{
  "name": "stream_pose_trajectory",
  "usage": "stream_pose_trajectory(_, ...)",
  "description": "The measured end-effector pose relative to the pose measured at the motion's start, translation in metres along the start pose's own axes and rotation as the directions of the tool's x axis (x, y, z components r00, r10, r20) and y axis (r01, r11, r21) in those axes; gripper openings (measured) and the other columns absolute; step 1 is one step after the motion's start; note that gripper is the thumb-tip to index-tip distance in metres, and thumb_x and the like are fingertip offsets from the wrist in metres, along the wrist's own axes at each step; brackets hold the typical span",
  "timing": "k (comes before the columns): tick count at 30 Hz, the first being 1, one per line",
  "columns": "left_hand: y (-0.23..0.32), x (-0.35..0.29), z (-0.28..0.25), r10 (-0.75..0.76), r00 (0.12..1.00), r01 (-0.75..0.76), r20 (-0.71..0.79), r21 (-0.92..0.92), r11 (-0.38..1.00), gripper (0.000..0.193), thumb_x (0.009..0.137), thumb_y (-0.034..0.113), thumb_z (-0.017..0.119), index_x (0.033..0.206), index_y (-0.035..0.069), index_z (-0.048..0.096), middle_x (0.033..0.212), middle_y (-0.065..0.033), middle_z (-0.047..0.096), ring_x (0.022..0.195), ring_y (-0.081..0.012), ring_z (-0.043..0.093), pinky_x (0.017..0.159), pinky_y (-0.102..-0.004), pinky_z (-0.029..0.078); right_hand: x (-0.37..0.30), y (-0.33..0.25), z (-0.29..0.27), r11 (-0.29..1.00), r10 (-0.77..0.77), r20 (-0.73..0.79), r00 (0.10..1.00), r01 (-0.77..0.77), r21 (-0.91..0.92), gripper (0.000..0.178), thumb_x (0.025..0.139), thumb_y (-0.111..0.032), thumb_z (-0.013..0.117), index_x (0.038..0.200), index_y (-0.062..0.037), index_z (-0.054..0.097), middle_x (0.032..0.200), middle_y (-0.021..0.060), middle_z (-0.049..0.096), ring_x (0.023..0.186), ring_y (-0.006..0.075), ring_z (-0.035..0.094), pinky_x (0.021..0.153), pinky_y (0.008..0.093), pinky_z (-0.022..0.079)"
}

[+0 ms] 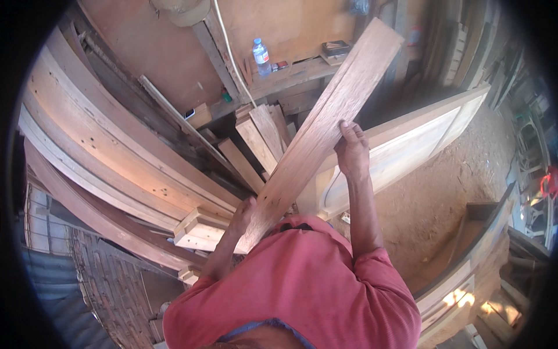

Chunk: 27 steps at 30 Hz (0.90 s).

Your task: The person picks up and inspects several wooden planks in a workshop, moving them between stacks and examining their surfaces. The person handles the planks by hand, turning them over and placing them back down or into a pile.

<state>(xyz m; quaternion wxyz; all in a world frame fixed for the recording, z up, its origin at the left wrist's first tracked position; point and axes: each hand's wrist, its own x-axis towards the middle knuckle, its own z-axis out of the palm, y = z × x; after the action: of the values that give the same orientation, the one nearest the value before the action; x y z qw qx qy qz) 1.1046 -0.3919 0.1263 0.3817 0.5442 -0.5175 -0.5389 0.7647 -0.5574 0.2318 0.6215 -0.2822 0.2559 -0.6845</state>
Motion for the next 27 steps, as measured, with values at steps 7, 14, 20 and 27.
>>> stream_pose_trajectory(7,-0.021,0.005,0.003,-0.072,0.997,0.069,-0.039,-0.065,0.995,0.069,0.111,0.062,0.041,0.114,-0.003,0.065,0.109,-0.0094,0.066,0.108,-0.018,0.055,0.1,-0.0349,0.045,-0.007,-0.001,-0.027,0.997,0.08,-0.169,0.982,-0.08,0.003,0.03,0.104,-0.022,0.07,0.126,-0.0025,0.069,0.121,0.0094,0.074,0.112,0.0251,0.07,0.1,0.0456,0.056)
stream_pose_trajectory(14,-0.005,0.009,-0.001,-0.018,0.991,-0.032,0.136,0.36,0.932,0.073,0.091,0.06,0.075,0.127,-0.002,0.062,0.12,-0.0201,0.07,0.116,-0.0305,0.065,0.096,-0.0424,0.051,-0.01,0.002,-0.04,0.992,0.121,-0.176,0.977,-0.116,0.039,0.044,0.107,-0.026,0.065,0.141,-0.0006,0.059,0.138,0.0121,0.067,0.13,0.0266,0.061,0.116,0.0469,0.044)
stream_pose_trajectory(20,0.048,0.028,0.005,0.004,0.989,-0.078,0.149,0.492,0.867,0.072,0.09,0.062,0.075,0.119,-0.003,0.063,0.106,-0.0268,0.071,0.1,-0.04,0.07,0.086,-0.0458,0.054,-0.013,0.006,-0.028,0.996,0.075,-0.088,0.993,-0.071,0.048,0.055,0.112,-0.03,0.054,0.155,0.0036,0.044,0.156,0.0155,0.054,0.145,0.0287,0.05,0.126,0.0464,0.033)
stream_pose_trajectory(27,0.07,0.039,0.026,0.247,0.968,-0.241,0.042,0.424,0.873,0.053,0.099,0.053,0.067,0.112,0.001,0.061,0.09,-0.0245,0.07,0.084,-0.0425,0.071,0.073,-0.0471,0.054,-0.026,0.007,-0.01,0.996,0.063,0.043,0.997,-0.065,0.058,0.048,0.108,-0.034,0.062,0.139,0.0035,0.061,0.139,0.0154,0.069,0.127,0.0298,0.066,0.113,0.0473,0.05)
